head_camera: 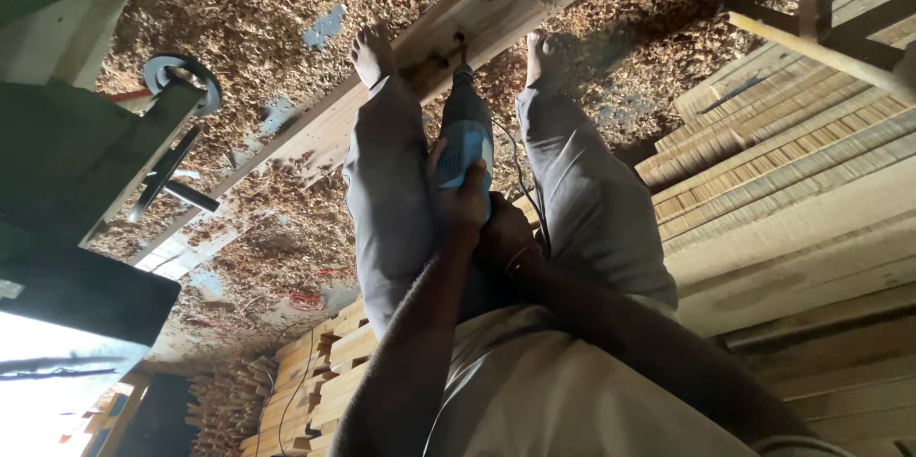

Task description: The person sits on the floor and uses a power drill to make several holes in a wooden plank.

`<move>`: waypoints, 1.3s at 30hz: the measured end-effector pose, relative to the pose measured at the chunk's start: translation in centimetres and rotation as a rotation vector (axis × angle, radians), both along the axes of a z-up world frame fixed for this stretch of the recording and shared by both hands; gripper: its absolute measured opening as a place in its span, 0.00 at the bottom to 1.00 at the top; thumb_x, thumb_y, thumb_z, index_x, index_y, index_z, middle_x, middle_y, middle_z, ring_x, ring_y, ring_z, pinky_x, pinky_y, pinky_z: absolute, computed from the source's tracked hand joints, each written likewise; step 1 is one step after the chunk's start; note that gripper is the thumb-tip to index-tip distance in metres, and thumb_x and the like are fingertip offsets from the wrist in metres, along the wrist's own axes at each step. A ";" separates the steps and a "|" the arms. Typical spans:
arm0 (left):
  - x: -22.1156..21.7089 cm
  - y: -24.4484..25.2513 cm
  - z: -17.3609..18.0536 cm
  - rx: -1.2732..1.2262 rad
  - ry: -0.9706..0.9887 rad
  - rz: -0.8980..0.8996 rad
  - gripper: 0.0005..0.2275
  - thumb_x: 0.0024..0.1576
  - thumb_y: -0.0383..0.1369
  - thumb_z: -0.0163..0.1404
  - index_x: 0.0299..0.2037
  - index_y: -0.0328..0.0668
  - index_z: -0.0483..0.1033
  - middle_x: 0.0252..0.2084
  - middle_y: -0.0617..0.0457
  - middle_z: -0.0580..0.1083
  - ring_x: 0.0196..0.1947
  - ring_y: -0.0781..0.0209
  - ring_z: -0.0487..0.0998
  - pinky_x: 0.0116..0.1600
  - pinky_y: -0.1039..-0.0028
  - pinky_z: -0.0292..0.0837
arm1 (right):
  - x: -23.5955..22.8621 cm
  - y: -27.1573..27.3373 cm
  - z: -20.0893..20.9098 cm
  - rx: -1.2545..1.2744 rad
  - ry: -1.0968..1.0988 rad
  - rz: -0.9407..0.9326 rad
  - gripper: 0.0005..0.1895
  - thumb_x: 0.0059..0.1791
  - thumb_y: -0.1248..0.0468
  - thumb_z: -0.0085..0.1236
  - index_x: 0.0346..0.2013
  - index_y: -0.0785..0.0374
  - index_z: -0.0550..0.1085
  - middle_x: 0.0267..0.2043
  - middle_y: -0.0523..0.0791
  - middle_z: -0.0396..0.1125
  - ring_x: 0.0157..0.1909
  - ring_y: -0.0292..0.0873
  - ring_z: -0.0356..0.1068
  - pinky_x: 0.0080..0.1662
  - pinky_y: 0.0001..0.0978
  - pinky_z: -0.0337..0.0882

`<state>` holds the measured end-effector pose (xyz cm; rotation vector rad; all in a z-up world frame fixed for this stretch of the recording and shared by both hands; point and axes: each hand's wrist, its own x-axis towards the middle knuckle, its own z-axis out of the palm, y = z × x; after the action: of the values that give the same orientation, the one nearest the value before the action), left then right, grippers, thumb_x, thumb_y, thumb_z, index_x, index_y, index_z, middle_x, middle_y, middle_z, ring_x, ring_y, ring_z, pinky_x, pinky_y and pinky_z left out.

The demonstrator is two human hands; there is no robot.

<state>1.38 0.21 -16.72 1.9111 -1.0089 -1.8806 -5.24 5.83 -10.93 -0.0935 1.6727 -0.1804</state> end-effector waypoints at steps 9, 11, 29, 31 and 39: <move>2.0 -1.2 -1.1 -0.165 -0.035 -0.115 0.24 0.59 0.20 0.58 0.65 0.37 0.65 0.55 0.47 0.73 0.52 0.60 0.75 0.57 0.71 0.73 | 0.4 -2.1 -0.1 0.029 -0.015 0.015 0.26 0.39 0.58 0.65 0.45 0.67 0.69 0.40 0.60 0.73 0.46 0.62 0.75 0.47 0.52 0.74; 2.5 -2.2 -1.8 -0.017 -0.023 -0.047 0.25 0.58 0.20 0.57 0.65 0.38 0.65 0.55 0.48 0.74 0.52 0.61 0.76 0.57 0.72 0.73 | 1.3 -1.9 -0.8 -0.041 0.049 0.076 0.25 0.40 0.58 0.65 0.45 0.66 0.69 0.39 0.59 0.73 0.45 0.61 0.75 0.46 0.51 0.74; 1.4 -8.7 -1.6 0.252 -0.077 -0.035 0.28 0.53 0.22 0.58 0.65 0.37 0.63 0.53 0.47 0.75 0.49 0.58 0.78 0.52 0.70 0.76 | 4.4 -4.6 -3.3 -0.163 0.210 0.215 0.31 0.43 0.50 0.67 0.45 0.72 0.68 0.35 0.58 0.71 0.38 0.60 0.75 0.41 0.51 0.75; 1.1 -8.9 -1.4 0.259 -0.067 -0.030 0.28 0.53 0.23 0.59 0.66 0.37 0.63 0.53 0.46 0.74 0.50 0.58 0.77 0.53 0.70 0.76 | 4.3 -4.3 -2.9 -0.282 0.268 0.391 0.29 0.49 0.48 0.65 0.46 0.72 0.68 0.36 0.57 0.71 0.38 0.58 0.75 0.40 0.50 0.75; 1.1 -8.1 -1.7 0.188 -0.072 -0.030 0.28 0.53 0.24 0.60 0.65 0.37 0.64 0.54 0.46 0.74 0.52 0.57 0.77 0.56 0.70 0.75 | 1.2 -7.0 -1.0 -0.004 0.059 0.130 0.32 0.39 0.52 0.69 0.47 0.72 0.68 0.41 0.60 0.73 0.47 0.62 0.75 0.49 0.50 0.75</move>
<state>2.44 -7.89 -18.37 2.0923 -0.9144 -1.9992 -4.08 -1.14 -11.93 -0.2118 1.7190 -0.0834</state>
